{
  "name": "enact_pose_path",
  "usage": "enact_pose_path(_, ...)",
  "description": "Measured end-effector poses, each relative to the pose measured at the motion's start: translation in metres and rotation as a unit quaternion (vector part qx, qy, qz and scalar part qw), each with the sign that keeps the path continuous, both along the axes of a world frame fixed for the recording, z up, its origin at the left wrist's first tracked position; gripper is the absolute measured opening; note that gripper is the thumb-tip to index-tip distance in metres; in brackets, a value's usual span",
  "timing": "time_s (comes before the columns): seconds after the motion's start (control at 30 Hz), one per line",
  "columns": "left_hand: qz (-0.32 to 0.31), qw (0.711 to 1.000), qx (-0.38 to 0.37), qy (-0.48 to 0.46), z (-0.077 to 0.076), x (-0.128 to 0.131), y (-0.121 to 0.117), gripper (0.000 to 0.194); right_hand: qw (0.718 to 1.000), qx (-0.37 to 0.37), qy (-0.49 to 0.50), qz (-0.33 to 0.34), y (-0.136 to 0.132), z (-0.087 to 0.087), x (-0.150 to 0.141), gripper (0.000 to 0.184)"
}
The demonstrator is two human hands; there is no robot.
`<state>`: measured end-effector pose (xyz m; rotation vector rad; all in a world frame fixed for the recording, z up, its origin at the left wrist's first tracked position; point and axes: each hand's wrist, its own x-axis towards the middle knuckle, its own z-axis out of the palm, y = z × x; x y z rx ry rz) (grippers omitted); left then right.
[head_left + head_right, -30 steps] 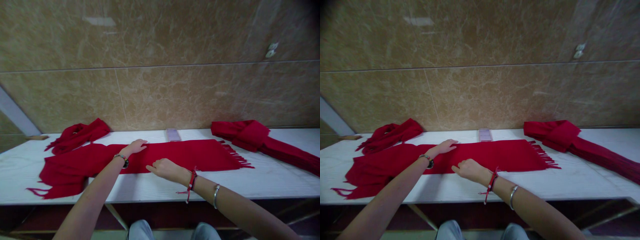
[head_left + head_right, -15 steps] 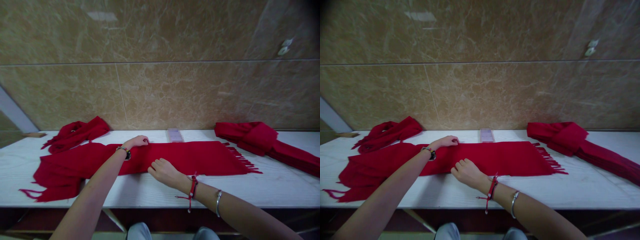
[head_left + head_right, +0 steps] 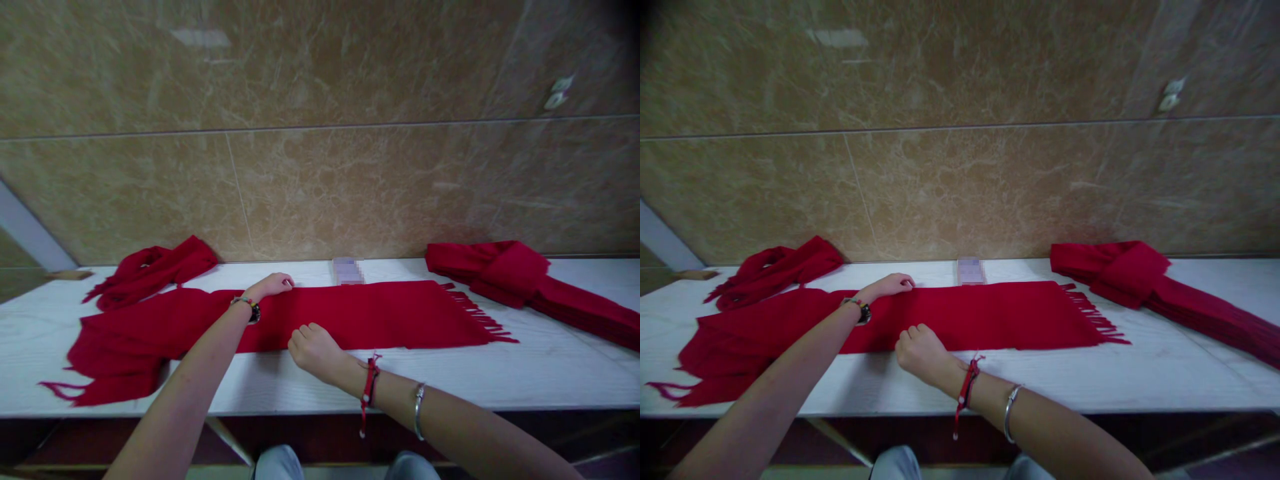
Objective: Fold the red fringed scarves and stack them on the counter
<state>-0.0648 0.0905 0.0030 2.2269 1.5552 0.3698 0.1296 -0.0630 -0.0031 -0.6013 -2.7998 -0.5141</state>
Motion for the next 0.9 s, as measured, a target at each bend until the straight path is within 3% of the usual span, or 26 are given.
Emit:
enact_pose_path(0.2, 0.026, 0.997, -0.015, -0.074, 0.013, 0.0, -0.002, 0.034, 1.0, 0.016, 0.026, -0.008, 0.0, 0.008, 0.006, 0.012)
enact_pose_path(0.47, 0.046, 0.976, -0.007, -0.214, 0.055, 0.021, -0.013, 0.042, 0.995, 0.064, 0.069, -0.018, -0.006, 0.043, 0.036, 0.011)
enact_pose_path(0.63, 0.041, 0.933, -0.048, -0.354, 0.088, 0.059, -0.013, 0.039, 0.991, 0.107, 0.067, -0.045, -0.006, 0.069, 0.075, 0.018)
enact_pose_path(0.77, 0.012, 0.92, -0.059, -0.386, 0.111, 0.102, -0.004, 0.036, 0.986, 0.137, 0.058, -0.075, -0.005, 0.089, 0.119, 0.022)
enact_pose_path(0.9, -0.014, 0.915, -0.065, -0.399, 0.121, 0.154, 0.007, 0.033, 0.977, 0.172, 0.032, -0.125, -0.005, 0.103, 0.168, 0.023)
